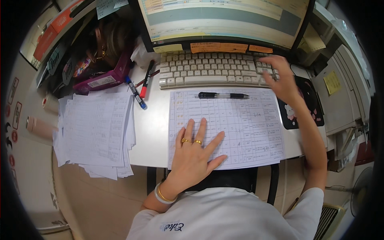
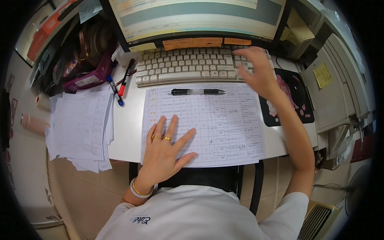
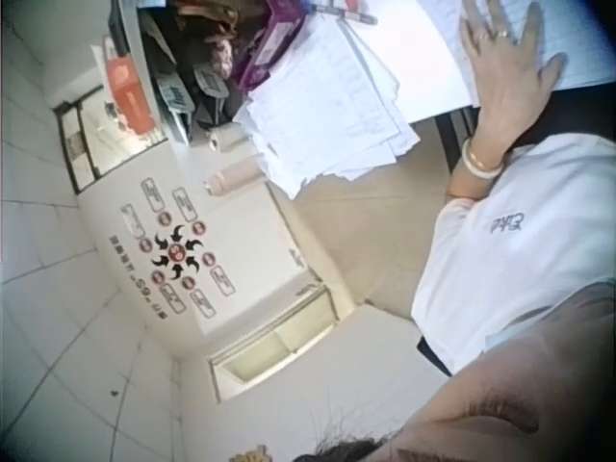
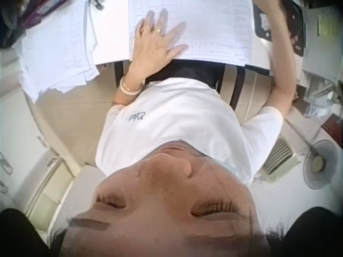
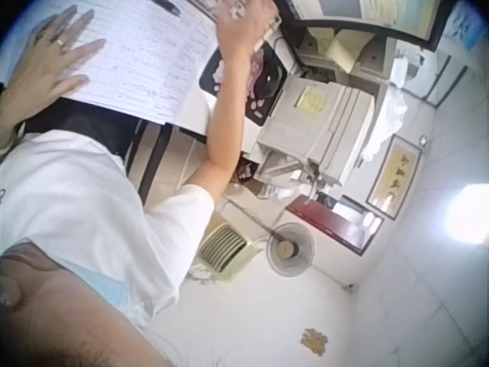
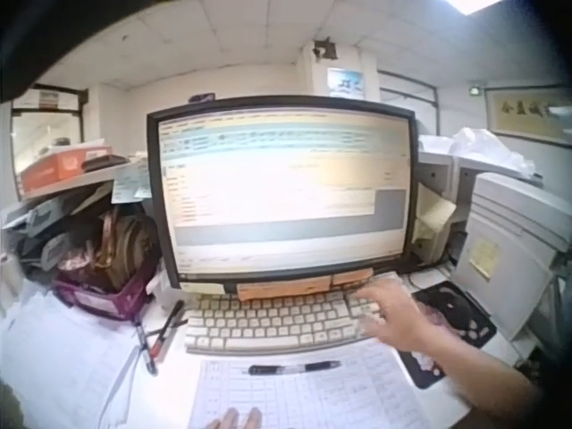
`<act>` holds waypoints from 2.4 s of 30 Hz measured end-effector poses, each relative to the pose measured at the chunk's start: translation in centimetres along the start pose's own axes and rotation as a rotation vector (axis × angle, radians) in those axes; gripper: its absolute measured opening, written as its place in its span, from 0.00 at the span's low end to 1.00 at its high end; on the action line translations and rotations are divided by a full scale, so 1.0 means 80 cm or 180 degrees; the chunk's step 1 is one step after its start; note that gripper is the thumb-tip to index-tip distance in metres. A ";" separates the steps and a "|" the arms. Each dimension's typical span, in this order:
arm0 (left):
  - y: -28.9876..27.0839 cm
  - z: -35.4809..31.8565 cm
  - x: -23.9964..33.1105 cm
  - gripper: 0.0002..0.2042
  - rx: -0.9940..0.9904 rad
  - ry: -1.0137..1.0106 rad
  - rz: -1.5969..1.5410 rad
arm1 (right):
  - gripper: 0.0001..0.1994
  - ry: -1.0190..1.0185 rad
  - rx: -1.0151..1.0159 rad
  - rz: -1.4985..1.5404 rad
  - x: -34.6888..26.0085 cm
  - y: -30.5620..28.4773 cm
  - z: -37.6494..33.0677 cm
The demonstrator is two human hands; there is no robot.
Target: Filling out paper forms and documenting information while referencing a computer screen.
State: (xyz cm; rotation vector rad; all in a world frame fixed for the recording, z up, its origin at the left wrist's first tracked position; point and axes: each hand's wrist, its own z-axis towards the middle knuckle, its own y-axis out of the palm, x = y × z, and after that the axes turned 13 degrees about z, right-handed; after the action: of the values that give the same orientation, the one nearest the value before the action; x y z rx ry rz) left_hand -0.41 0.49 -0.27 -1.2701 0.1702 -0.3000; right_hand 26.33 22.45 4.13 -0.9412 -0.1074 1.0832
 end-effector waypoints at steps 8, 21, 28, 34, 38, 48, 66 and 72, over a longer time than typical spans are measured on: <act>-0.005 0.001 0.000 0.25 0.0016 0.0019 0.0040 | 0.14 0.0381 -0.0767 0.1802 -0.071 0.106 0.061; 0.000 -0.004 -0.001 0.25 0.0045 -0.0016 -0.0003 | 0.14 -0.0646 -0.0799 0.0495 -0.093 0.161 0.074; 0.001 -0.004 -0.001 0.25 0.0014 0.0009 0.0027 | 0.13 -0.0304 -0.0905 0.0506 -0.099 0.163 0.090; 0.001 -0.001 0.001 0.25 0.0069 0.0120 0.0073 | 0.16 -0.0485 -0.0591 0.0175 -0.088 0.180 0.101; 0.000 -0.002 0.000 0.26 -0.0036 0.0028 0.0069 | 0.16 -0.0458 -0.0435 0.0352 -0.088 0.153 0.097; 0.000 0.001 0.002 0.25 -0.0018 0.0033 0.0033 | 0.11 0.0636 0.0274 0.0368 0.040 -0.030 -0.038; -0.005 0.003 0.007 0.24 -0.0107 -0.0028 0.0068 | 0.06 0.0984 0.0062 0.0127 0.050 -0.062 -0.076; -0.006 0.003 0.007 0.24 -0.0111 0.0020 0.0098 | 0.10 0.0517 0.0600 -0.0260 0.094 -0.044 -0.065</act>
State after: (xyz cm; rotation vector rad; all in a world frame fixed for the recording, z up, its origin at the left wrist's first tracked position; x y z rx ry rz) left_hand 0.13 0.37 0.28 -1.2999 0.2009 -0.2755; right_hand 35.20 24.74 0.72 -0.8437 0.0881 0.9207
